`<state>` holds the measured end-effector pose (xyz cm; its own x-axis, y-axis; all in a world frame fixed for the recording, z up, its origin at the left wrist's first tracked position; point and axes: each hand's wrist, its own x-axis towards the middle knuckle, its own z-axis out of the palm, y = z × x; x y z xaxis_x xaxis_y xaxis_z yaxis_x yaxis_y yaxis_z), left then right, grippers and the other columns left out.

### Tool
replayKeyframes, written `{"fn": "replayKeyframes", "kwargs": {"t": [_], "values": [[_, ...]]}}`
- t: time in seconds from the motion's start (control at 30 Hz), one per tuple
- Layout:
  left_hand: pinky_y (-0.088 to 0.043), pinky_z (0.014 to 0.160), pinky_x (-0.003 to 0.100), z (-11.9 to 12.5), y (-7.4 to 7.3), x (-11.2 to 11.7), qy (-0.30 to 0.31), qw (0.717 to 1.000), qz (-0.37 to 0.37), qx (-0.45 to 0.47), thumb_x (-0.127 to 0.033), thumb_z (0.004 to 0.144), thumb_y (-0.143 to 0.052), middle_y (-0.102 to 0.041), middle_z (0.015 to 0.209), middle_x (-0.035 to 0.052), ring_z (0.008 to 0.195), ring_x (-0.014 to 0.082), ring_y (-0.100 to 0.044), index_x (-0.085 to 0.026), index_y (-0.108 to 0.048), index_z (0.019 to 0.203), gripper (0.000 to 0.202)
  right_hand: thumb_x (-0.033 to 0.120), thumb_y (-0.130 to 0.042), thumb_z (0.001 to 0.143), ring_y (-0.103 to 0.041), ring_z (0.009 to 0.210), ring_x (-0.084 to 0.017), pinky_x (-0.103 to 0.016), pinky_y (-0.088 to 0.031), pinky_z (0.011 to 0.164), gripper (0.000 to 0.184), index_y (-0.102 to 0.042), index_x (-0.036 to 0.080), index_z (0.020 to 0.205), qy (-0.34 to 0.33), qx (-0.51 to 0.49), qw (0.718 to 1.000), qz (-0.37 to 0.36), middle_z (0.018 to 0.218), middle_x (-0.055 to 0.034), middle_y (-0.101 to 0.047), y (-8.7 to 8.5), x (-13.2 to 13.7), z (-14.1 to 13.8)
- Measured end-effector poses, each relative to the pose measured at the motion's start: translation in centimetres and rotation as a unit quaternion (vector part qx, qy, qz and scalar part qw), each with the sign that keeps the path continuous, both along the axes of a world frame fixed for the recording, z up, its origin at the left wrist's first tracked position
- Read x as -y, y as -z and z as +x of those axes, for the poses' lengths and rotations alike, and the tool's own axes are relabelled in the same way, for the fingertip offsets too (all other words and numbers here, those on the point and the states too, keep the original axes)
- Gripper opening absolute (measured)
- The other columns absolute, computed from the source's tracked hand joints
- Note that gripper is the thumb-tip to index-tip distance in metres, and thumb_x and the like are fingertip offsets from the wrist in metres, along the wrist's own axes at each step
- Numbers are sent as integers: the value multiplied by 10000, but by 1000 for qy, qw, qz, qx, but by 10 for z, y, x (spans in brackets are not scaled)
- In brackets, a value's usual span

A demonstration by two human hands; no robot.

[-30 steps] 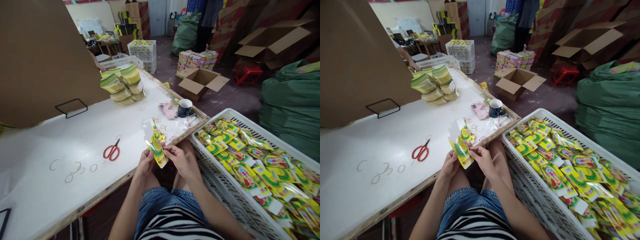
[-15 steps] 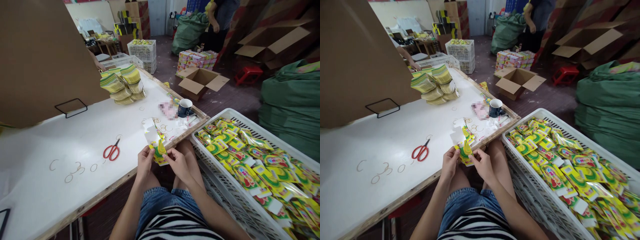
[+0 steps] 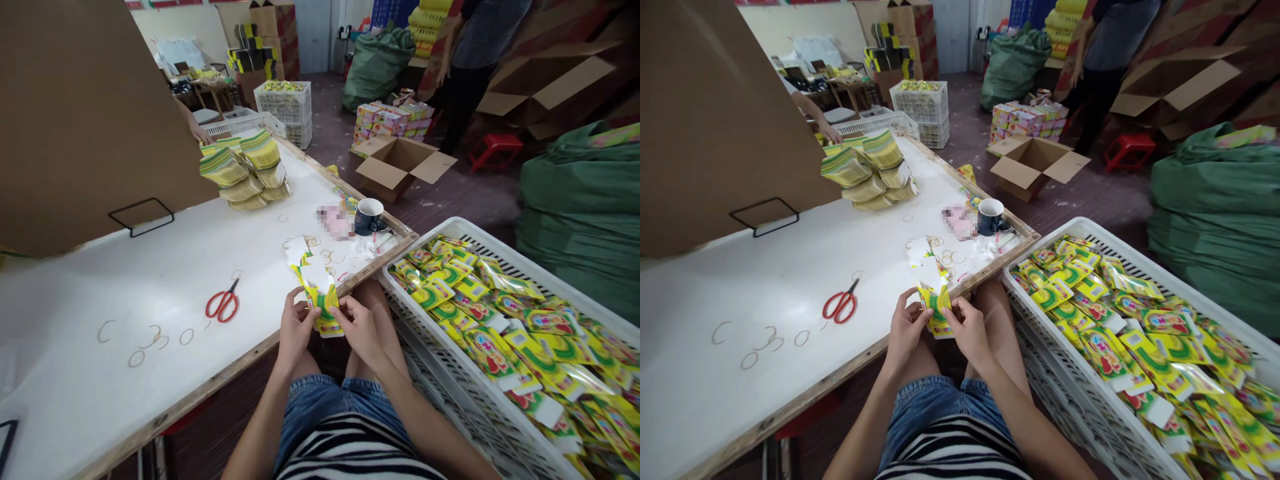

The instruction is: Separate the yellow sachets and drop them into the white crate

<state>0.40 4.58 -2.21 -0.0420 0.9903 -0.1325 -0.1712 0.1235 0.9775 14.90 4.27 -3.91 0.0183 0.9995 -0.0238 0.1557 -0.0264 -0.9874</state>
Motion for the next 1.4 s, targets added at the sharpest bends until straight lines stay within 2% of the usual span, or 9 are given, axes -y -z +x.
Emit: {"fn": "replayKeyframes", "kwargs": {"t": [0.2,0.33,0.53,0.67,0.83,0.9,1.03,1.23,1.4], "values": [[-529,762,303,-3,-12,9,63,998,10,-5,-283,804,-666,-680,968,50,828,176,-679,-268,-216,1397,744,359,-615,820,-652,824,-193,-311,-541,735,364,-569,186,1137,-42,-46,998,14,1006,-84,-678,-13,-2,8],[-522,839,334,-6,-24,12,125,991,-1,42,-289,802,-683,-673,1092,89,960,212,-667,-269,-270,1403,729,335,-555,869,-653,826,-175,-297,-537,733,510,-458,229,1359,-95,-38,995,19,1023,-61,-677,-35,-4,18],[-526,753,308,-8,-27,18,199,975,-20,97,-268,761,-737,-701,987,82,881,232,-681,-220,-469,1194,511,394,-543,885,-623,733,-166,-259,-488,655,260,-672,193,991,-143,-11,989,32,810,-23,-679,-44,-10,30],[-517,755,293,-5,-27,20,214,971,-24,106,-262,765,-735,-697,988,91,895,225,-676,-203,-475,1163,479,409,-534,897,-607,724,-168,-274,-480,687,295,-668,179,769,-137,12,989,60,759,-31,-659,-40,-11,34],[-519,790,313,0,-27,20,202,973,-20,110,-257,784,-718,-678,1115,90,922,215,-677,-310,-216,1427,817,398,-567,880,-638,816,-183,-289,-514,736,304,-600,208,1114,-80,-34,994,64,908,-50,-670,-35,-10,31],[-519,791,306,-1,-25,19,204,975,-19,85,-271,779,-717,-676,1127,98,937,222,-671,-278,-310,1413,753,413,-568,879,-646,880,-198,-312,-521,792,354,-578,222,1178,-73,-42,994,68,967,-61,-677,-34,-10,32],[-525,753,279,-5,-23,17,183,982,-2,-37,-244,816,-645,-699,1027,69,868,194,-670,-225,-485,1317,527,465,-444,934,-620,1004,-231,-356,-479,906,370,-714,211,947,-79,-1,991,106,998,-80,-688,-34,-14,41],[-535,753,282,-2,-26,16,149,982,27,-114,-175,792,-605,-700,979,39,837,177,-665,-235,-560,1261,475,364,-616,822,-581,630,-136,-236,-459,591,461,-584,201,1252,-197,18,980,5,738,16,-662,-39,-14,46],[-522,884,351,2,-26,17,187,980,18,-65,-168,813,-580,-679,1112,81,979,210,-657,-237,-497,1332,531,228,-607,781,-543,526,-127,-217,-365,524,355,-623,219,1136,-162,150,975,29,609,47,-622,-43,-14,39]]}}
